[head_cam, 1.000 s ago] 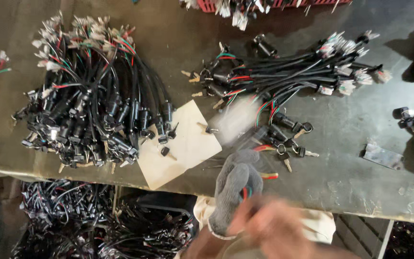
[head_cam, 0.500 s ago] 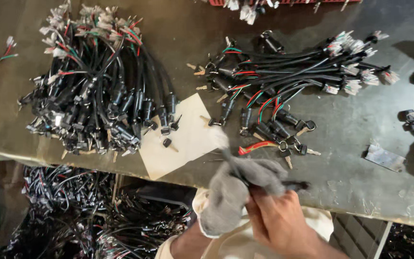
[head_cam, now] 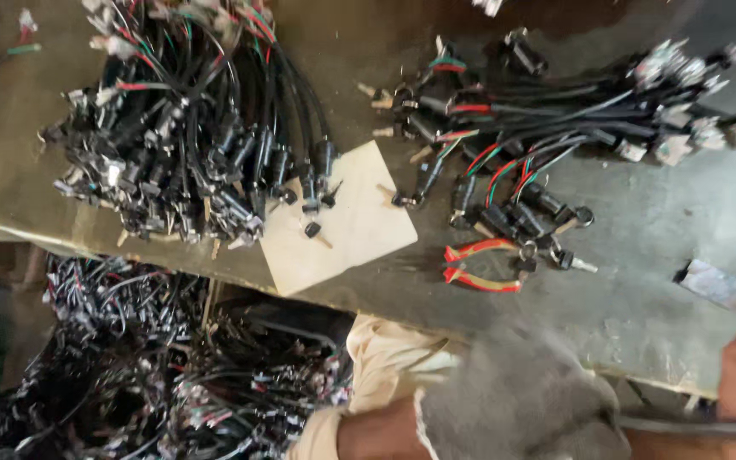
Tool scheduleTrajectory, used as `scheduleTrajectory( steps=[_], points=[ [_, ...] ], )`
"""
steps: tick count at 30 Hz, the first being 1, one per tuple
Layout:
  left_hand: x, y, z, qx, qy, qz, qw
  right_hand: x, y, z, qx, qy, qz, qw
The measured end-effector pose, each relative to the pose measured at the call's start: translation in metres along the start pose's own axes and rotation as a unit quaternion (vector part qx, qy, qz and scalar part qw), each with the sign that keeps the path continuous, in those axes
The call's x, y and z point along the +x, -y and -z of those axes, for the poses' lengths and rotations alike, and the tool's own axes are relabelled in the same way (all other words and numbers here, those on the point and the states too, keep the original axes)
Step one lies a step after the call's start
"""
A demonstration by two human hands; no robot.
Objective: The person picks up a black wire harness with an ignition switch connector from a workbench covered in similar harnesses, holds the cable end, and uses red-handled pliers to strip insulation from the wire ends, exposing colored inner conductors, then sets the harness back on the table and repeats the process on other harnesses.
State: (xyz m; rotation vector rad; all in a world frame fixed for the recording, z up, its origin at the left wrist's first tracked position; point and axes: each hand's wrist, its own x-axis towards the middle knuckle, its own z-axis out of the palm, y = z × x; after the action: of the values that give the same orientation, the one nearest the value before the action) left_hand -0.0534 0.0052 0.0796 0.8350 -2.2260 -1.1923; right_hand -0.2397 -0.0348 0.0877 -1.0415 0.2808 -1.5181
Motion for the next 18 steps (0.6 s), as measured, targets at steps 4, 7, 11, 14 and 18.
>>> scheduleTrajectory(
  steps=[4,7,11,14,18],
  points=[
    [-0.019,0.031,0.025,-0.114,-0.101,0.018,0.988,-0.003,-0.015,0.014,0.061,-0.06,0.005,0.996],
    [-0.029,0.05,0.029,-0.409,-0.038,0.155,0.899,0.013,-0.036,0.006,0.032,-0.149,-0.026,0.988],
    [-0.026,0.065,0.045,-0.622,-0.073,0.168,0.761,0.004,-0.079,-0.002,-0.139,0.01,-0.174,0.975],
    [-0.025,0.067,0.06,-0.229,-0.172,0.072,0.956,-0.039,-0.092,0.01,-0.069,0.028,-0.498,0.864],
    [-0.021,0.065,0.043,-0.119,-0.292,0.15,0.937,-0.068,-0.101,0.031,-0.538,0.044,-0.447,0.713]
  ],
)
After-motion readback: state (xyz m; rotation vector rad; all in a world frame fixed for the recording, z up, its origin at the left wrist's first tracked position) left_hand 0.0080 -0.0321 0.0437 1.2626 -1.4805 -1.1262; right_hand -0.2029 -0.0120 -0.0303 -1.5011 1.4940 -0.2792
